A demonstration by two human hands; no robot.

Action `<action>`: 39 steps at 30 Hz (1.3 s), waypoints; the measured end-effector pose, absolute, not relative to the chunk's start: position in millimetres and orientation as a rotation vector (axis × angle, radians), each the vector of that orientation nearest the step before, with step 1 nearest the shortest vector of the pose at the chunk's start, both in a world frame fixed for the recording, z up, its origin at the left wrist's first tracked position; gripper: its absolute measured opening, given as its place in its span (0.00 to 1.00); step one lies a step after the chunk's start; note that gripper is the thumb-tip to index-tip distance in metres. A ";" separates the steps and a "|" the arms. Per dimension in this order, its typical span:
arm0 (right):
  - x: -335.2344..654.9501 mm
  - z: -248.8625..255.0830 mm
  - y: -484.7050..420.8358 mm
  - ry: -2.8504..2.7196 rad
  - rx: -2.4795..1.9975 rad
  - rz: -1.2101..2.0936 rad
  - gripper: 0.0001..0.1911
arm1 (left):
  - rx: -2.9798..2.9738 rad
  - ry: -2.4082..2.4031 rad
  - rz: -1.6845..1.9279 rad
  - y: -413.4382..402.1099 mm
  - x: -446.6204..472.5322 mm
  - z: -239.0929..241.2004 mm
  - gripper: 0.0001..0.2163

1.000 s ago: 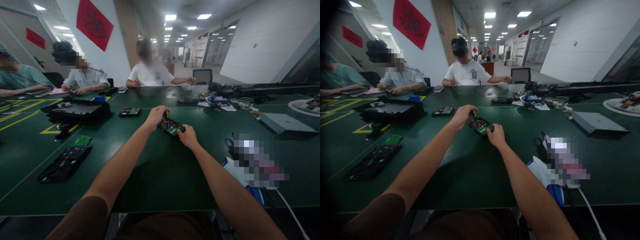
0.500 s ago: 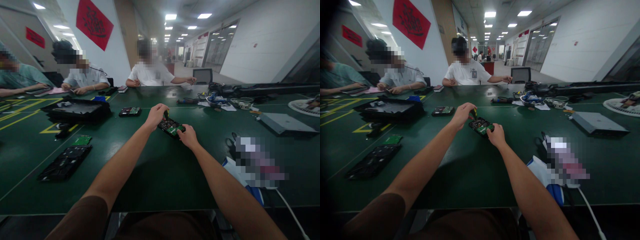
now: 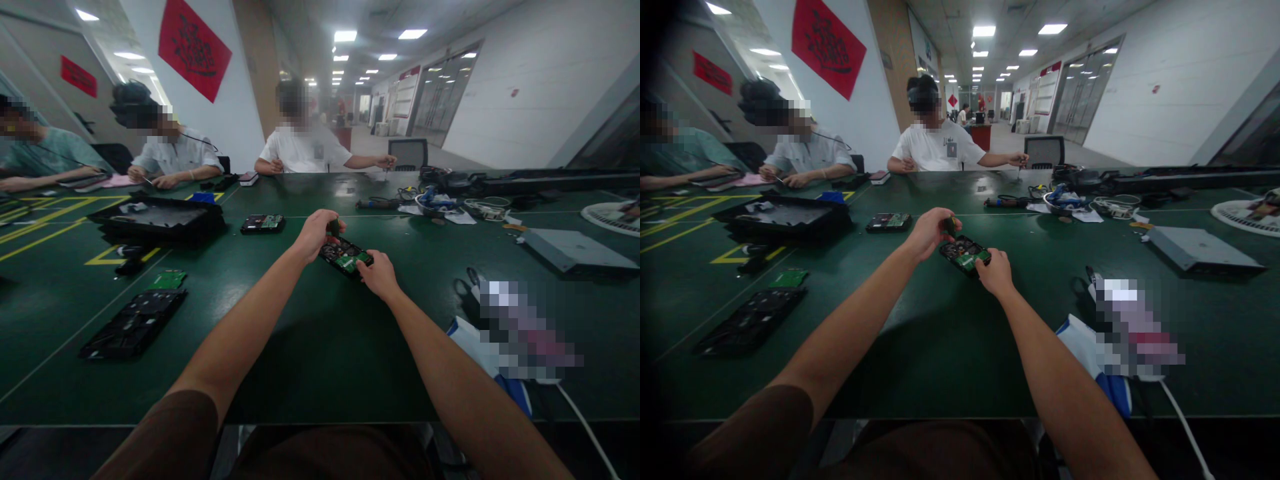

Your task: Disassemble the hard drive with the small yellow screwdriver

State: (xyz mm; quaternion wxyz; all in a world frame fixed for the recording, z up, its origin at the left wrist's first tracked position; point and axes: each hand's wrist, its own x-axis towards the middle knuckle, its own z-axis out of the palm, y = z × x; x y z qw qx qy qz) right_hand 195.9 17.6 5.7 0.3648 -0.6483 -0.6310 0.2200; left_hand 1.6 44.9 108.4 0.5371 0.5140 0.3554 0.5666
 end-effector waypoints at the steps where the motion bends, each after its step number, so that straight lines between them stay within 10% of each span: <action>1: 196.0 5.3 18.0 -1.623 -1.667 0.562 0.29 | 1.196 0.848 1.353 45.3 2.1 107.7 0.10; 39: 197.1 4.6 19.0 -1.658 -1.678 0.508 0.28 | 1.091 0.768 1.262 46.7 -1.4 106.6 0.08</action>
